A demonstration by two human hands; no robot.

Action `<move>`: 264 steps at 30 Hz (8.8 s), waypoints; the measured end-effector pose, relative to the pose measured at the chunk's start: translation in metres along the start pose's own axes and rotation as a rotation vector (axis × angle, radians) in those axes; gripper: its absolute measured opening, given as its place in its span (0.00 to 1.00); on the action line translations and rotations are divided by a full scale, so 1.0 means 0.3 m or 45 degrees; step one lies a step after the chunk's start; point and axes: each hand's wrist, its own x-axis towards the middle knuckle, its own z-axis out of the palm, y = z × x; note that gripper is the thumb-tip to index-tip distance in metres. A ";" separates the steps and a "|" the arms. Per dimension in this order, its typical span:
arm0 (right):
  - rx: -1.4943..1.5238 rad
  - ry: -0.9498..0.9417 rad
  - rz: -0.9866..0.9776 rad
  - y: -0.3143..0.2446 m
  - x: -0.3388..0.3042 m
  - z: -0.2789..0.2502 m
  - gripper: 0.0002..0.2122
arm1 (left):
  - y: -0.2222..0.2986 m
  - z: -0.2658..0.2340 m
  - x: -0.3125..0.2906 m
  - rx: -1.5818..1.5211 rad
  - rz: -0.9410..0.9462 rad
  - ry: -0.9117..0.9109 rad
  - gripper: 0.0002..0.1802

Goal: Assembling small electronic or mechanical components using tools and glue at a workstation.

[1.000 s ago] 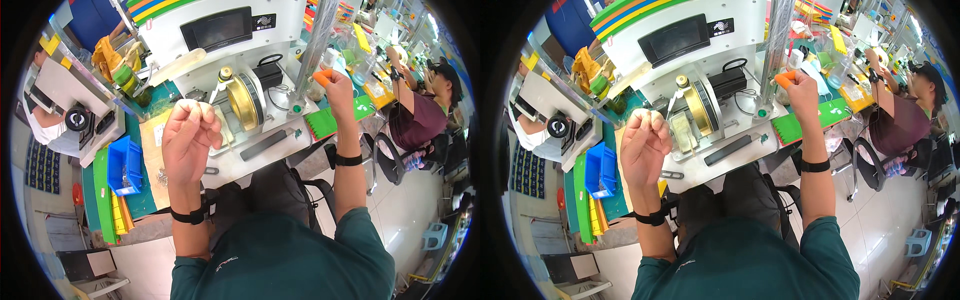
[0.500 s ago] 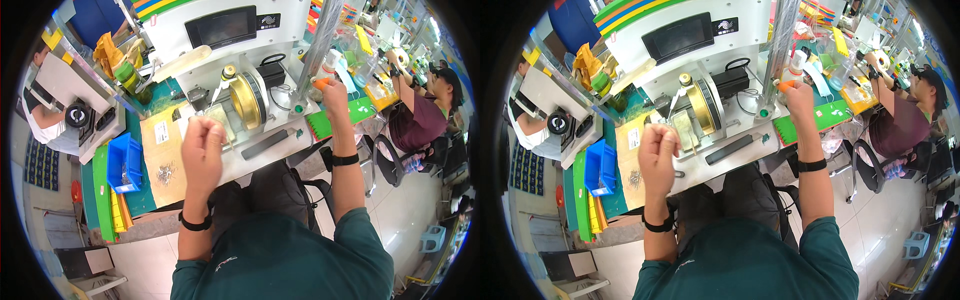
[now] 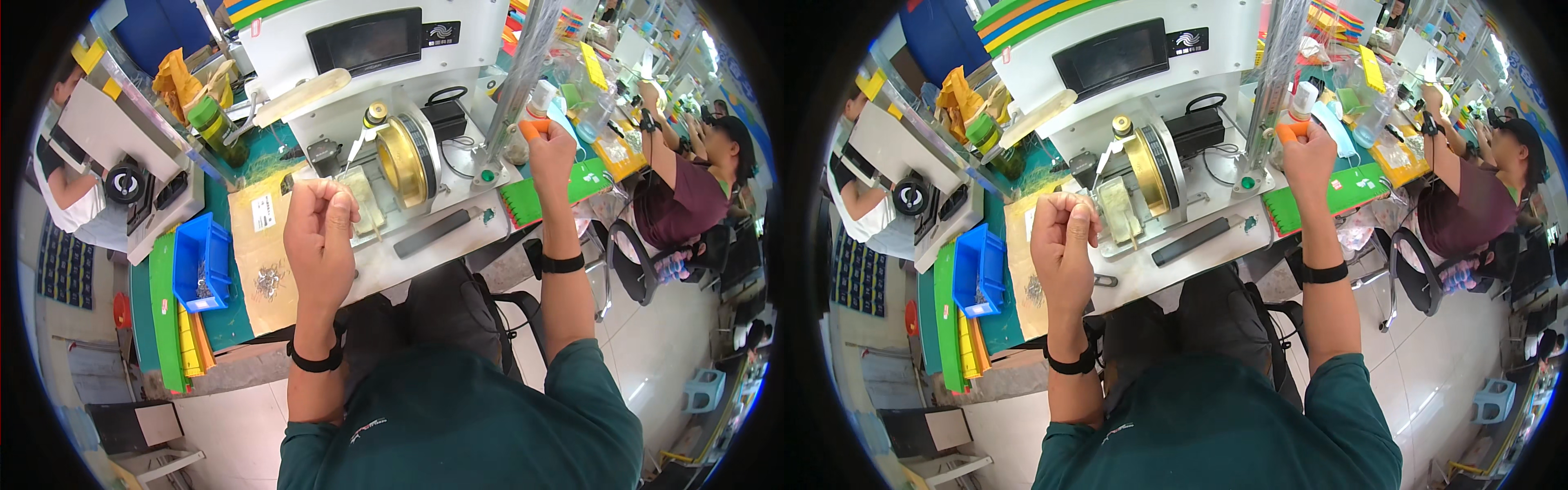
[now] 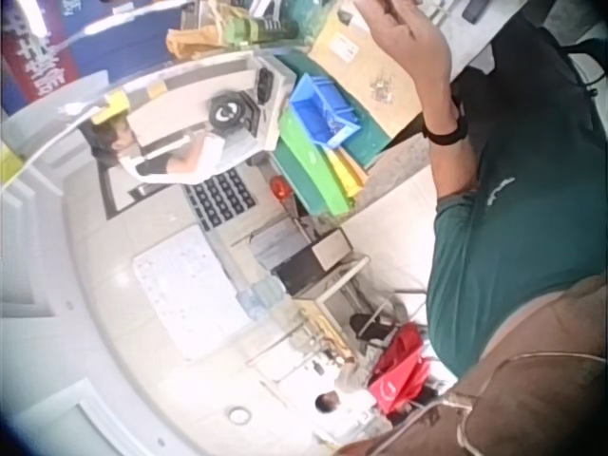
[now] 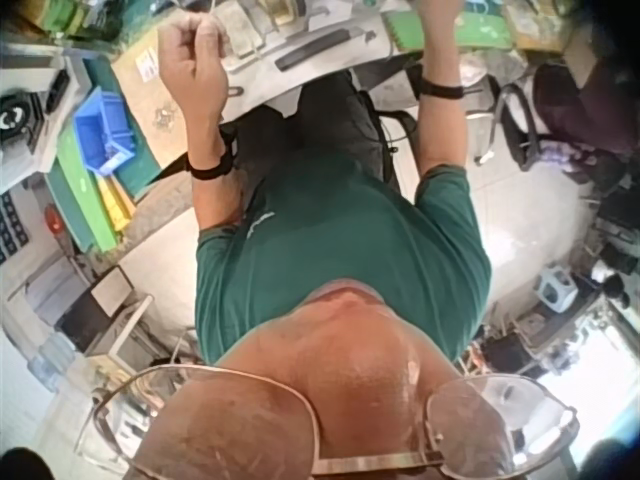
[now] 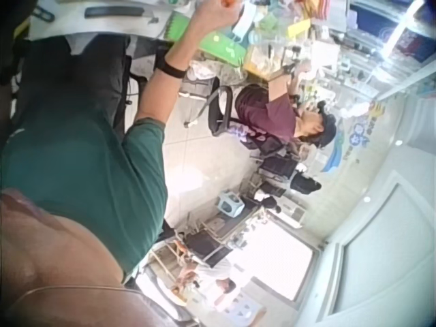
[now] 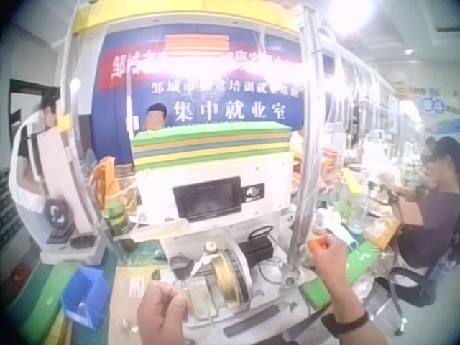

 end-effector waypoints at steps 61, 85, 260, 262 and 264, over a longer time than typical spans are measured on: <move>0.749 -0.828 0.291 -0.417 -0.690 0.279 0.18 | -0.104 -0.158 0.045 1.013 0.207 0.543 0.09; 1.112 -0.567 0.586 -0.341 -0.596 0.582 0.09 | -0.127 -0.224 0.411 0.182 -0.476 -1.007 0.05; 0.127 -0.589 -0.591 -0.350 -0.894 -0.009 0.14 | -0.142 -0.241 -0.009 1.123 0.178 -0.030 0.08; 0.221 -0.534 -0.596 -0.368 -0.888 -0.044 0.14 | -0.113 -0.252 -0.030 1.166 0.219 -0.003 0.07; 0.202 -0.511 -0.573 -0.373 -0.875 -0.090 0.14 | -0.131 -0.302 -0.049 1.274 0.409 0.031 0.09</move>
